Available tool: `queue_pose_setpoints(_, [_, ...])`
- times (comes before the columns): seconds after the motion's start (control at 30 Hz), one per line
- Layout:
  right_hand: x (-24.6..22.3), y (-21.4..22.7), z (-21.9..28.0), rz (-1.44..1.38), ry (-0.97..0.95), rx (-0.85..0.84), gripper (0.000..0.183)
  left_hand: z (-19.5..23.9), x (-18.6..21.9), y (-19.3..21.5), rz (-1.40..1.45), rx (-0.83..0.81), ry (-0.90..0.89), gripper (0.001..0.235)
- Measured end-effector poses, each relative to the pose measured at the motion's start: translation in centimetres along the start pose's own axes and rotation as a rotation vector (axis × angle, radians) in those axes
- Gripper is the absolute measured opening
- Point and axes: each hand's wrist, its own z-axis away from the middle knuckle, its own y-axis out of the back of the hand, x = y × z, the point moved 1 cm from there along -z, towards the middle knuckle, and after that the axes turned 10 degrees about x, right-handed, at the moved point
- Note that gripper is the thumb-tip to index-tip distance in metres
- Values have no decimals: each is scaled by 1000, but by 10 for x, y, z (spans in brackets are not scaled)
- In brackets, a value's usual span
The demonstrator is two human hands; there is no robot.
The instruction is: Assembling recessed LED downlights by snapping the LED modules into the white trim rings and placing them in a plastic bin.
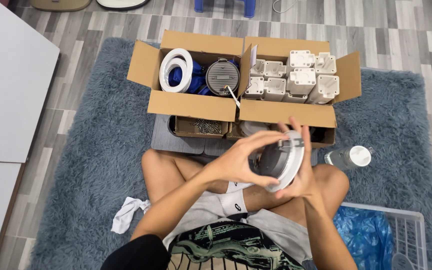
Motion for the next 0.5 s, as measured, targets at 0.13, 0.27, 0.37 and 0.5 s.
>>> queue_pose_setpoints(0.13, [-4, -14, 6, 39, -90, -84, 170, 21, 10, 6, 91, 76, 15, 94])
queue_pose_setpoints(0.27, [-7, -24, 6, 29, -118, -122, 166, 31, 16, 9, 68, 75, -21, 95])
queue_pose_setpoints(0.37, [-4, -32, 11, 16, -84, -85, 170, 32, 23, 9, 71, 59, -27, 100])
queue_pose_setpoints(0.5, [-12, -52, 23, -64, -71, -8, 157, 43, 20, -4, 25, 128, -95, 101])
